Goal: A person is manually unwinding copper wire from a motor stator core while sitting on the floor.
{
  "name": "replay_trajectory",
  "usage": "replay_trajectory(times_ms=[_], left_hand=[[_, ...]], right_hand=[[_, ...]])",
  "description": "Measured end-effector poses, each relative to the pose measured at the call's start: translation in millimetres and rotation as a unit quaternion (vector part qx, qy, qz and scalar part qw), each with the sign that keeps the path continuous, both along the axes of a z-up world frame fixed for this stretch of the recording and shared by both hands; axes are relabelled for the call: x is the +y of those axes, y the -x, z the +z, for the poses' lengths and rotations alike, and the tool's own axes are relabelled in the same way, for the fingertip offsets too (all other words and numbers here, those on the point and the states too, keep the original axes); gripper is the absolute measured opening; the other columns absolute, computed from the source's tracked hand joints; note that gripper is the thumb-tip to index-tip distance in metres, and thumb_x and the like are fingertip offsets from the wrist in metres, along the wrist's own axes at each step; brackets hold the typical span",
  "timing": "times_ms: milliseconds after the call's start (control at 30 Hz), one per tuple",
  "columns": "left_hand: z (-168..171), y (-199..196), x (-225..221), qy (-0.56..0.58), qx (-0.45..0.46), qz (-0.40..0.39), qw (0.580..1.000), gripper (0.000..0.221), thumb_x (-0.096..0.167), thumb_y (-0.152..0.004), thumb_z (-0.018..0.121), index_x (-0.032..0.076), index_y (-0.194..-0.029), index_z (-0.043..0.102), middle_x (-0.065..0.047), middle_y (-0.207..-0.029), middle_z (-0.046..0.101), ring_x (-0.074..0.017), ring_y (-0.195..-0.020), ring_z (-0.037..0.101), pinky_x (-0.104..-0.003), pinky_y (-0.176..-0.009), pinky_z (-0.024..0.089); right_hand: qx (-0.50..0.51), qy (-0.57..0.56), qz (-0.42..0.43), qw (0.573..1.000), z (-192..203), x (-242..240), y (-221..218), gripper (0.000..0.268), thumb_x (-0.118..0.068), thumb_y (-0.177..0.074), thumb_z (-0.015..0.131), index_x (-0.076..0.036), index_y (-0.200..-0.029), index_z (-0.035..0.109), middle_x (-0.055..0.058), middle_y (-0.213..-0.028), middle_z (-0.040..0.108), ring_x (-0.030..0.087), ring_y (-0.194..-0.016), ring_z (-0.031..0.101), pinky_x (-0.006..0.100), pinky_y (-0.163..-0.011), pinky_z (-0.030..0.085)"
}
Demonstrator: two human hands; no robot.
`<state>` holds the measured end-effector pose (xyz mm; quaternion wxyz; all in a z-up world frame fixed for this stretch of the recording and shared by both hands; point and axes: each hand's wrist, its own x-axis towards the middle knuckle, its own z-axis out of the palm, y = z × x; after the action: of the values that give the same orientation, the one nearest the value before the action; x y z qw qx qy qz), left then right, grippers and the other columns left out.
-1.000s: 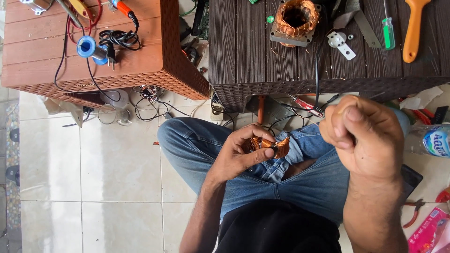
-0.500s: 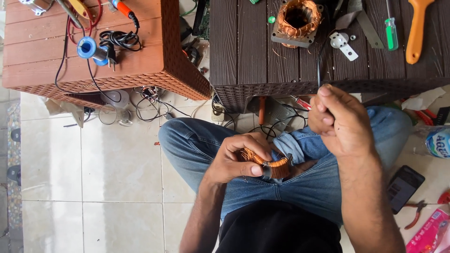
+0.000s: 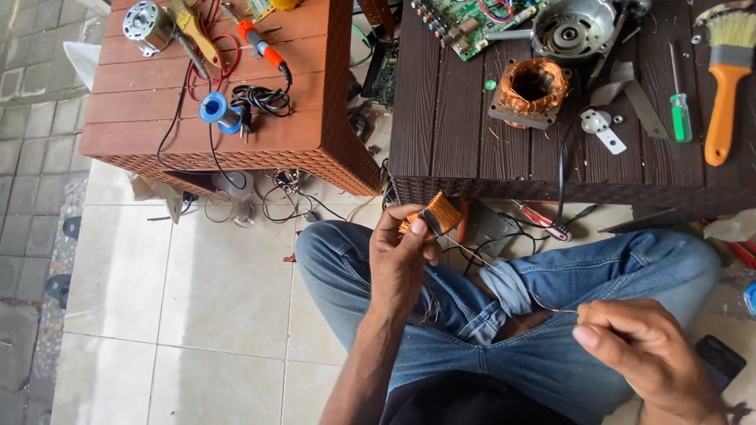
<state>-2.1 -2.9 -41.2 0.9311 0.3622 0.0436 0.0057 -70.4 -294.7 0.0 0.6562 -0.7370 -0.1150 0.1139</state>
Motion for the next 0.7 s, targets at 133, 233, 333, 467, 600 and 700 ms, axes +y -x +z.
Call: replay_trajectory(times_ms=[133,233,333,467,600,700], left_hand=[[8.6,9.2,-11.8,-0.032,-0.001,-0.021,0.999,0.023,0.009,-0.096,0.072,-0.003,-0.113,0.062,-0.011,-0.087,0.064,-0.0121,-0.060,0.058,-0.024,-0.055,0.052],[11.6,16.1,-15.2,-0.074,-0.018,-0.021,0.997,0.025,0.011,-0.096,0.073,-0.003,-0.113,0.062,-0.010,-0.084,0.064,-0.0116,-0.057,0.058,-0.024,-0.049,0.051],[18.0,16.9,-15.4,-0.075,-0.026,-0.041,0.996,0.022,0.012,-0.099,0.068,-0.004,-0.112,0.059,-0.010,-0.086,0.063,-0.0108,-0.053,0.056,-0.023,-0.048,0.051],[18.1,24.0,-16.5,0.051,0.012,-0.104,0.993,0.010,0.010,-0.106,0.057,0.002,-0.106,0.051,-0.009,-0.075,0.061,-0.0127,-0.045,0.053,-0.027,-0.043,0.052],[28.4,39.1,-30.6,0.088,0.061,-0.169,0.980,0.024,0.013,-0.108,0.054,0.000,-0.129,0.056,-0.010,-0.082,0.061,-0.0132,-0.053,0.058,-0.029,-0.050,0.058],[23.7,49.6,-44.7,0.128,0.091,-0.178,0.971,0.030,0.012,-0.109,0.053,-0.002,-0.135,0.056,-0.013,-0.090,0.059,-0.0111,-0.061,0.058,-0.026,-0.054,0.058]], right_hand=[[-0.035,0.013,0.011,0.999,30.9,1.9,4.7,0.024,-0.007,-0.073,0.064,-0.009,-0.055,0.048,0.001,-0.050,0.052,0.015,-0.048,0.040,0.032,-0.048,0.034],[-0.072,-0.085,0.044,0.993,44.7,9.7,5.8,0.020,-0.006,-0.071,0.061,-0.010,-0.055,0.049,0.000,-0.049,0.044,0.014,-0.046,0.038,0.031,-0.047,0.033],[-0.084,-0.146,-0.028,0.985,49.7,12.8,7.9,0.017,-0.009,-0.071,0.056,-0.009,-0.055,0.049,-0.001,-0.049,0.039,0.011,-0.047,0.032,0.030,-0.047,0.031],[-0.090,-0.268,-0.054,0.958,46.1,5.6,12.6,0.019,-0.013,-0.081,0.052,-0.010,-0.062,0.052,-0.002,-0.051,0.042,0.007,-0.047,0.029,0.026,-0.047,0.029],[-0.134,-0.319,-0.016,0.938,58.8,9.5,15.9,0.025,-0.020,-0.087,0.058,-0.013,-0.064,0.054,-0.003,-0.049,0.047,0.005,-0.043,0.033,0.025,-0.046,0.031],[-0.178,-0.226,-0.039,0.957,80.2,12.7,23.1,0.025,-0.022,-0.085,0.058,-0.011,-0.062,0.055,-0.005,-0.048,0.046,0.004,-0.043,0.032,0.021,-0.043,0.030]])
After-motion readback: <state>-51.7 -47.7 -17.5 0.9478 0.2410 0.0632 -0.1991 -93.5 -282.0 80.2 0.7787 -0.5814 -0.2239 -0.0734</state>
